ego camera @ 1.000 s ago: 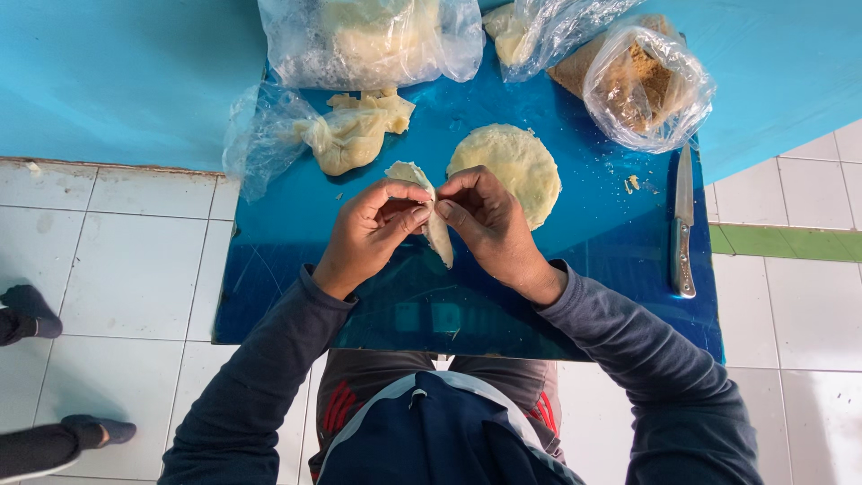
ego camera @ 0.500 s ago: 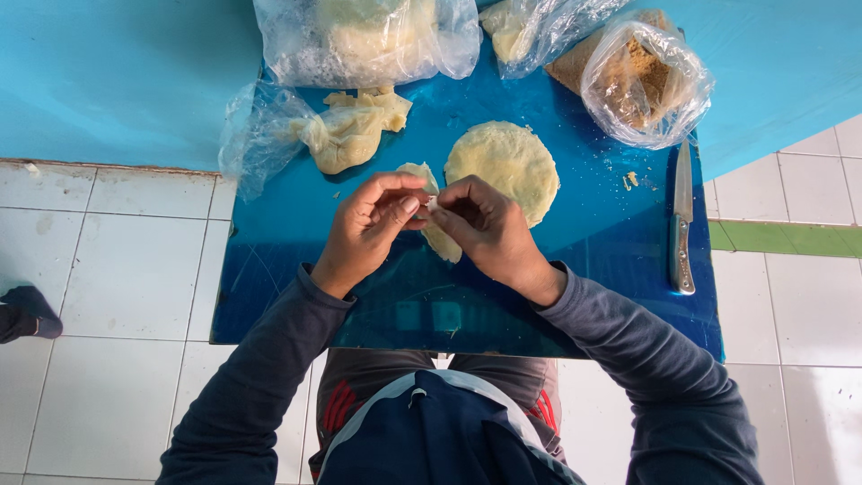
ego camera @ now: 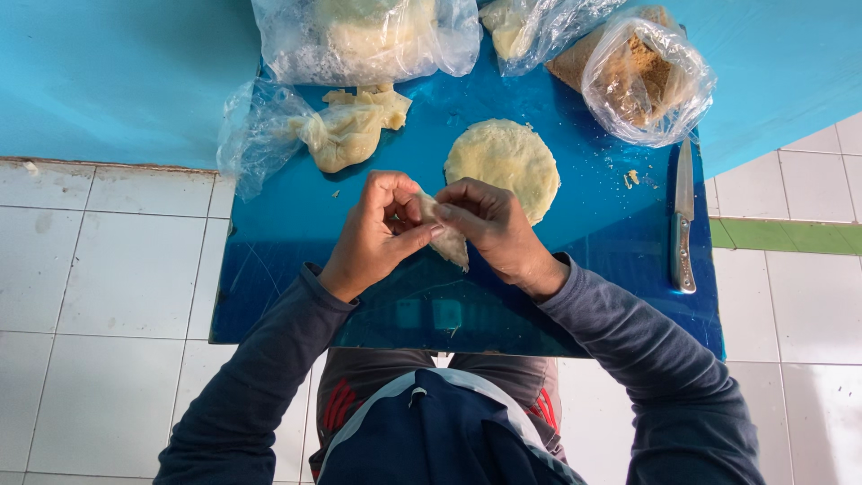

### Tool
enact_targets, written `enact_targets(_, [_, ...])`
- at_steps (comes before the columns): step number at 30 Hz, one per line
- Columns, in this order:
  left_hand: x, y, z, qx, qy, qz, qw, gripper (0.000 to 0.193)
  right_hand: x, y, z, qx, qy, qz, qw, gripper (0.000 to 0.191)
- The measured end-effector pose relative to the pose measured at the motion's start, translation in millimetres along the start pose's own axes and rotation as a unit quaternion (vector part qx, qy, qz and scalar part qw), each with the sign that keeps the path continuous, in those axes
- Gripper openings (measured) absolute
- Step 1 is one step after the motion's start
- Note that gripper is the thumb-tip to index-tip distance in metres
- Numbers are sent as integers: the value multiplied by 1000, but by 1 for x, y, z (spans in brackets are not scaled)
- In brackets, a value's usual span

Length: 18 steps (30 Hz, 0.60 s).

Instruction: The person sits at a small blue table and shapes dough by hand, stretching and pressing pieces of dough and using a plastic sheet to flatten them into round flat discs. The person works the dough pieces one at a time, setting finished discs on the table beside plastic bags of dough and a brown powdery ingredient.

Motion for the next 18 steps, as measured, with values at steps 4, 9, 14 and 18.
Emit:
enact_targets(4, [1, -4, 1, -15, 6, 19, 1000, 48, 0, -11, 16, -42, 59, 36, 997, 21])
enact_targets(9, [-1, -9, -7, -28, -39, 34, 998, 25, 2, -8, 10, -138, 49, 15, 989, 16])
enact_targets(14, [1, -11, -16, 57, -104, 47, 992, 22, 5, -1, -8, -7, -10, -21, 1000, 17])
enact_targets(18, [-1, -5, -2, -13, -67, 17, 998, 23, 7, 0, -10, 23, -11, -27, 999, 16])
Point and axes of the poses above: each hand's wrist, its own x-axis away from the middle knuckle, its own y-axis out of the palm, z = x × y, the point moved 10 cm from there along -x, towards the middle knuckle, and after that the axes turned 9 degrees about x, right-handed, at the moved point
